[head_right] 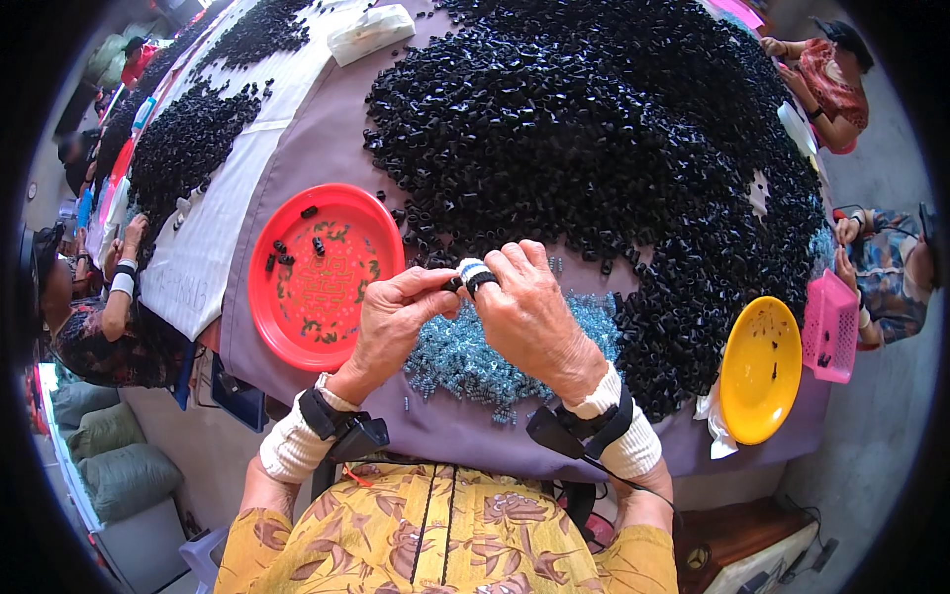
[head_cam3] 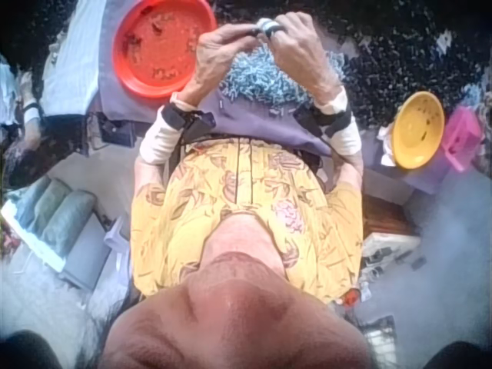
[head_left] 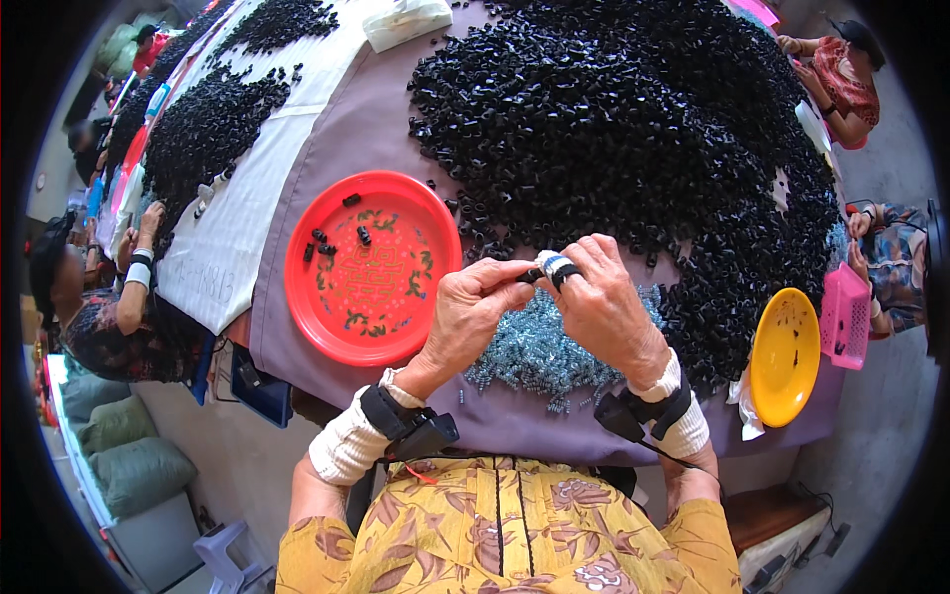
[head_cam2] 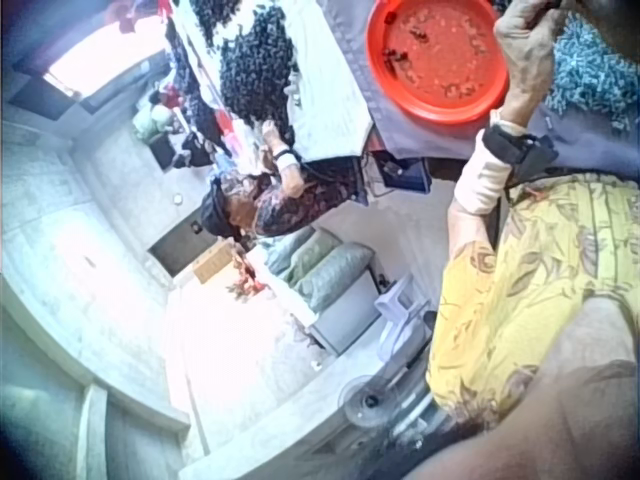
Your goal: Manually attaching small black plastic components together on a production table.
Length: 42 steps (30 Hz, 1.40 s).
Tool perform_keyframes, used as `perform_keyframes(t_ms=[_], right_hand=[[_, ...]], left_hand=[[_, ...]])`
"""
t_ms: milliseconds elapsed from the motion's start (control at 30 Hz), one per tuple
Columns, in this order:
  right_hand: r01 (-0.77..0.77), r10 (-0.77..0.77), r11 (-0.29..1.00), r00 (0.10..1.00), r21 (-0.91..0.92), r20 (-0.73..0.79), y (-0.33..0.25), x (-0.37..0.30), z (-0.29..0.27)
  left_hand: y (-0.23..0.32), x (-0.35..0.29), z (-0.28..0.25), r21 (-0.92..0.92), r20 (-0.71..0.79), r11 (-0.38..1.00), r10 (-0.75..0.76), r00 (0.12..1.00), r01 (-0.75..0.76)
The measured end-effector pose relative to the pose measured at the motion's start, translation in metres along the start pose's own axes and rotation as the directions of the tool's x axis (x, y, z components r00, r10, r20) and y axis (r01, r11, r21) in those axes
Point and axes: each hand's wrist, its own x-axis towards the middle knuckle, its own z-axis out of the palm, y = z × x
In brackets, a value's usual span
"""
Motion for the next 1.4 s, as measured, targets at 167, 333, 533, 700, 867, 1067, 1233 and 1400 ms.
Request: perform_keyframes(t_ms=[167, 333, 533, 700, 867, 1067, 1233, 1400], right_hand=[[0.034, -0.035, 0.999, 0.999, 0.025, 0.032, -0.001, -0.003, 0.002], [0.075, -0.075, 0.997, 0.996, 0.012, 0.037, 0.002, -0.006, 0.006], [0.112, -0.114, 0.993, 0.991, 0.032, 0.076, 0.004, -0.005, 0.006], [0.145, -0.148, 0.989, 0.984, 0.043, 0.096, 0.006, -0.004, 0.007], [0.105, -0.105, 0.994, 0.987, 0.002, 0.120, 0.009, -0.004, 0.013], [0.049, -0.054, 0.998, 0.989, 0.040, 0.136, 0.002, 0.005, 0.000], [-0.011, 0.011, 1.000, 1.000, 0.019, 0.013, 0.000, 0.003, 0.017], [-0.017, 0.026, 0.997, 0.994, 0.081, -0.108, 0.004, 0.004, 0.021]], left_hand=[[-0.001, 0.000, -0.001, 0.002, 0.017, 1.000, -0.007, 1.000, 0.007], [0.002, 0.000, 0.000, 0.057, 0.022, 0.998, 0.005, 1.000, -0.006], [-0.004, 0.000, -0.004, 0.070, 0.040, 0.997, -0.024, 0.999, 0.021], [-0.007, 0.000, -0.004, 0.138, 0.035, 0.990, -0.017, 0.999, 0.012], [0.000, 0.002, -0.005, 0.172, 0.029, 0.981, -0.092, 0.995, 0.086], [-0.001, 0.002, -0.006, -0.054, 0.094, 0.964, -0.253, 0.963, 0.259], [-0.004, 0.002, -0.002, -0.353, 0.141, 0.867, -0.323, 0.936, 0.352], [-0.003, 0.000, -0.005, -0.436, 0.179, 0.812, -0.344, 0.922, 0.388]])
